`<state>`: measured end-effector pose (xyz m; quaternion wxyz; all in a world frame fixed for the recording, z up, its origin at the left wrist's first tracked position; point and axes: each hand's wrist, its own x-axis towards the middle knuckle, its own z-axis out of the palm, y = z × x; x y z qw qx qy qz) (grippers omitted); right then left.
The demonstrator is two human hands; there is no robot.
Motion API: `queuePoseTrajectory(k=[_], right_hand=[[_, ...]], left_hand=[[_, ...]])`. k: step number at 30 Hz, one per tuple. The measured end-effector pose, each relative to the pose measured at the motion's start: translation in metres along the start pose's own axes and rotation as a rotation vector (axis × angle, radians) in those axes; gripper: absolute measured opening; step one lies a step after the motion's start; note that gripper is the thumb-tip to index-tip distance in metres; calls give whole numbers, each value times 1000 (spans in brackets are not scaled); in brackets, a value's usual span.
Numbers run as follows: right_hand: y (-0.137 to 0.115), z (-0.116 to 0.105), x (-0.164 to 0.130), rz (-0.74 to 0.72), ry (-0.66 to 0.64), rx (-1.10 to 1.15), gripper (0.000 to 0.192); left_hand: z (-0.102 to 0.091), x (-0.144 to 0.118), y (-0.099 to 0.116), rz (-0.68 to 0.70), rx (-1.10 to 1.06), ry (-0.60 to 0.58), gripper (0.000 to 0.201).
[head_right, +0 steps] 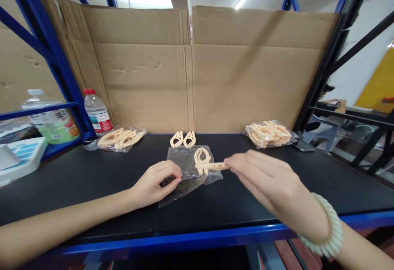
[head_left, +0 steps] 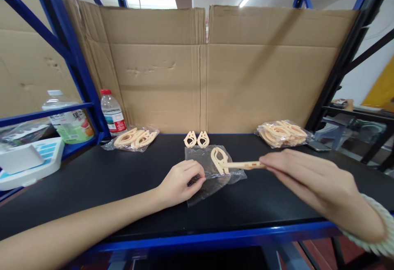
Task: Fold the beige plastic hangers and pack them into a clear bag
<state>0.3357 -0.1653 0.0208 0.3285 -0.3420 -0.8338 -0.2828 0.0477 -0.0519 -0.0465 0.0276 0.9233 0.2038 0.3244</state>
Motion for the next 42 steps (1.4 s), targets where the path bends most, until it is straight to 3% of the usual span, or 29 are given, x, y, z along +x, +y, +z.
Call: queuePoseTrajectory(k=[5,10,14,22,30,33,35,38,41,42], right_hand=[[-34,-1,-1,-101,-88,47,32],[-50,21,9,-210,43,-98,36],[-54,47,14,-249,17,-250,32],[-44,94,20,-229,-217,-382,19],[-40,113,23,-79,-479,-416,17],[-34,106,27,22,-521,-317,13],[-26,98,35,90,-541,-78,7],[-3,92,55,141,-502,339,29],[28,111,78,144,-314,230,22],[40,124,85,118,-325,143,19]], left_hand=[[0,0,0,-11,-15,99,7],[0,0,-1,-1,-20,131,7],[1,1,0,6,-27,143,7],[0,1,3,37,-15,132,6],[-1,4,2,67,4,-5,8],[-1,4,2,74,27,-63,10],[0,4,1,74,41,-96,10],[1,4,1,70,42,-139,8],[1,4,0,67,30,-168,9],[1,4,0,67,25,-174,10]])
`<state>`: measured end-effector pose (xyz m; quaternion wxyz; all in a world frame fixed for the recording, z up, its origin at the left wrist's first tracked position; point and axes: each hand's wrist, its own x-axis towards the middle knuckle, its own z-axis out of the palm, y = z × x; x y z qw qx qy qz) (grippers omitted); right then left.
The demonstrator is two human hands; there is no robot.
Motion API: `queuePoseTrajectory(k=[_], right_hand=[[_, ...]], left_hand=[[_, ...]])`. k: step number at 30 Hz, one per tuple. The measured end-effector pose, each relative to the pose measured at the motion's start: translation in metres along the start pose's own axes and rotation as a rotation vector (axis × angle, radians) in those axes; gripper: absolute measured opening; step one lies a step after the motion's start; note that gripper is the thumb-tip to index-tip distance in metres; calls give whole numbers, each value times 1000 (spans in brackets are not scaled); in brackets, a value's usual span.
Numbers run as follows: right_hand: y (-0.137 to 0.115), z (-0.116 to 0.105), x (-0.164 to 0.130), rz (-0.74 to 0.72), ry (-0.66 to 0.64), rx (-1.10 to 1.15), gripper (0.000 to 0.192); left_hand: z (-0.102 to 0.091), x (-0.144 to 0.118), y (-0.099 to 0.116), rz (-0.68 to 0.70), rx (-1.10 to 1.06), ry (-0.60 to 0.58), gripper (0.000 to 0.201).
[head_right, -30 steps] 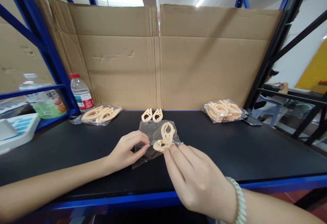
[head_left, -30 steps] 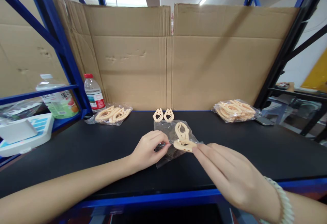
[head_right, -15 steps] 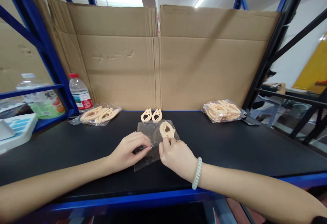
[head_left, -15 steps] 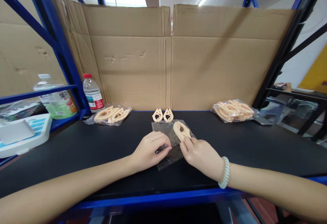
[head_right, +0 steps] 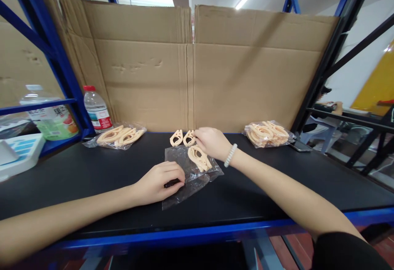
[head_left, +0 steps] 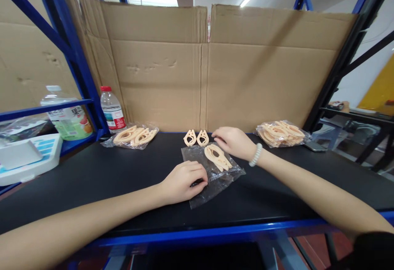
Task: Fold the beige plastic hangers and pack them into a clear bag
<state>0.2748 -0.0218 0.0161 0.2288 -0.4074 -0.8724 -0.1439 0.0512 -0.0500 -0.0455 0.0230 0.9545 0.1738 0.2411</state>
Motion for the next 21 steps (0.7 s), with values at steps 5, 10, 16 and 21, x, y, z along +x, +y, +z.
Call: queuePoseTrajectory(k=[5,10,16,21], right_hand=[[49,63,52,-156,-345,-146,46],[70,98,74,-144,-453,-173,58],[92,81,48,-65,-517,-194,33],[105,57,3,8,-541,-176,32]], left_hand=[[-2,-1,0,17,-22,-22,11],[-5,-5,0,32,-23,-47,10],[-4,-7,-1,32,-51,-33,12],[-3,-7,-1,-6,-49,19,9]])
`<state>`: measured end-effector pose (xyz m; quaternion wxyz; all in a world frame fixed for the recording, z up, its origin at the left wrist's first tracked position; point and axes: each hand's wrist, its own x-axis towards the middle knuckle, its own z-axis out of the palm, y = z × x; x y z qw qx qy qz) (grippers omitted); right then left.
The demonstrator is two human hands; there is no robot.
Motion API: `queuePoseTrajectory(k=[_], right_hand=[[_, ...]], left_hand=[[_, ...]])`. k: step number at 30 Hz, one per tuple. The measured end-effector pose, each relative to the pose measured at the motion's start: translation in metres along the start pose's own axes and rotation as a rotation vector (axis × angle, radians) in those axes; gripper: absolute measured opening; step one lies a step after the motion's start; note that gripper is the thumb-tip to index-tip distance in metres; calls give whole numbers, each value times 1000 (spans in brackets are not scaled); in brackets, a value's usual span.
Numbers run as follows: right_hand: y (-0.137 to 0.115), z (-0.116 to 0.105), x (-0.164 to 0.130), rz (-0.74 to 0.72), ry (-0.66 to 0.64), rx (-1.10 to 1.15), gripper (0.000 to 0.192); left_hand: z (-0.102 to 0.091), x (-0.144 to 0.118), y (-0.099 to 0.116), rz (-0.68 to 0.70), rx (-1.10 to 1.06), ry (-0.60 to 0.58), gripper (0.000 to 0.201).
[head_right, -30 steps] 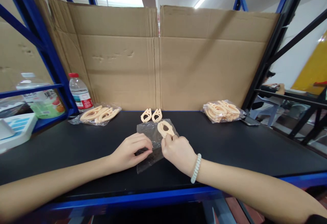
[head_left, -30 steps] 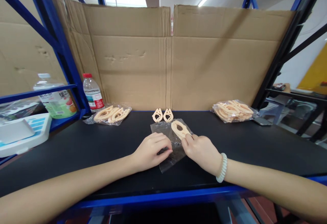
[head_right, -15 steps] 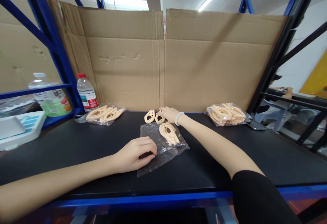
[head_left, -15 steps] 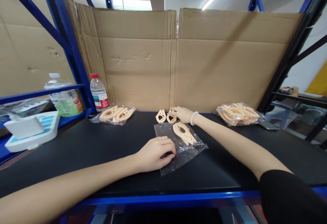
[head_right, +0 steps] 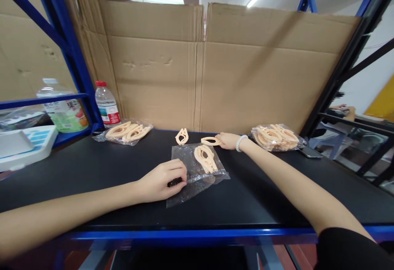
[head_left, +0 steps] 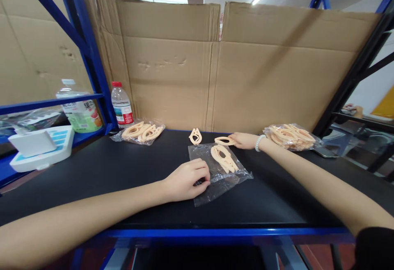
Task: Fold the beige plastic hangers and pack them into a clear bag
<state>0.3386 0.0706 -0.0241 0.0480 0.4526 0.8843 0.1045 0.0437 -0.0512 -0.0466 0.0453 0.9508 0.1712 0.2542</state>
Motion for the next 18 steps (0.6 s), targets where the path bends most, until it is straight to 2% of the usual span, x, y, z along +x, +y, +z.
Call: queuePoseTrajectory(k=[6,10,12,15,16,18], right_hand=[[0,2,-58,77,137,29,32],[-15,-17,-95,110,427,45,30],[-33,-34,-114,127,595,52,27],[-72,-61,-145,134,834,77,20],[-88,-68,-155,138,893,84,18],[-119,-77,-172,120,930,84,17]], left_hand=[[-1,1,3,-16,0,19,9],[-2,2,4,-12,-15,18,8],[-2,2,4,-13,-20,21,9],[-3,2,4,-18,-30,31,10],[-3,2,4,-19,-30,38,10],[-3,2,4,-18,-26,63,10]])
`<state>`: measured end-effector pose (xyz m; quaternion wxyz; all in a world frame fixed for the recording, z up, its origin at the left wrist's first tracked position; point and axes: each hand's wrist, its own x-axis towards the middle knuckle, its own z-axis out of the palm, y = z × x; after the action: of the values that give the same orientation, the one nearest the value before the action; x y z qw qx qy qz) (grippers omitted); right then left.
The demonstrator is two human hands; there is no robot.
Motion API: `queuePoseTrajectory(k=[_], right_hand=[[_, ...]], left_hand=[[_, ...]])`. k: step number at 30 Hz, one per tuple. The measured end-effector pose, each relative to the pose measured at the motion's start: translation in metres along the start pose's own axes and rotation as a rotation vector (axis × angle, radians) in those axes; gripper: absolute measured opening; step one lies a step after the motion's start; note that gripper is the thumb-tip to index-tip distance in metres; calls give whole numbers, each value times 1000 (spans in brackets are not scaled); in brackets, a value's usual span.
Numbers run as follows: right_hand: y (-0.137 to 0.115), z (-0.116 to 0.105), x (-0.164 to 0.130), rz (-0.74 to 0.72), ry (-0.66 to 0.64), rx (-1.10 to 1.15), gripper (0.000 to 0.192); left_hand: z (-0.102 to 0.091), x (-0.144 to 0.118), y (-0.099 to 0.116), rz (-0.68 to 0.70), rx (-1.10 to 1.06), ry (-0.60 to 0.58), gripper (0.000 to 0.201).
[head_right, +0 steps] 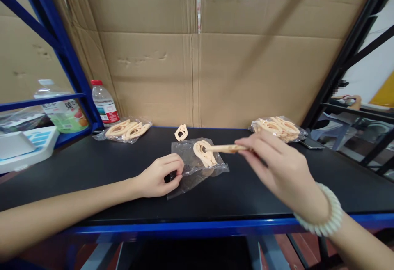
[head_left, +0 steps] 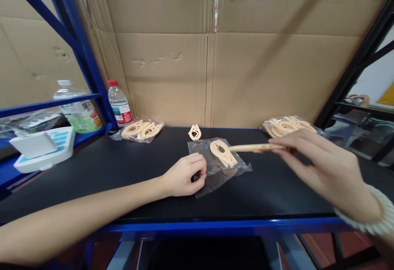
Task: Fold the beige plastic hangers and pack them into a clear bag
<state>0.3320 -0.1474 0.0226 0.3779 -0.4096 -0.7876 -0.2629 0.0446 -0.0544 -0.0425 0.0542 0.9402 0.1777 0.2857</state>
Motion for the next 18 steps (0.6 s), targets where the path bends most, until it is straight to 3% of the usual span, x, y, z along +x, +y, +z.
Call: queuePoseTrajectory(k=[3,6,11,18], right_hand=[[-36,-11,-13,-84,-123,79,21],[-55,-2,-20,-244,-170,83,27],[-62,34,-16,-367,-89,-46,23],[-57,83,-6,-447,-215,-111,24]], left_hand=[[-1,0,1,14,3,60,9],[-1,0,1,22,-4,98,10],[-1,0,2,24,-9,118,9],[0,0,2,19,0,118,9]])
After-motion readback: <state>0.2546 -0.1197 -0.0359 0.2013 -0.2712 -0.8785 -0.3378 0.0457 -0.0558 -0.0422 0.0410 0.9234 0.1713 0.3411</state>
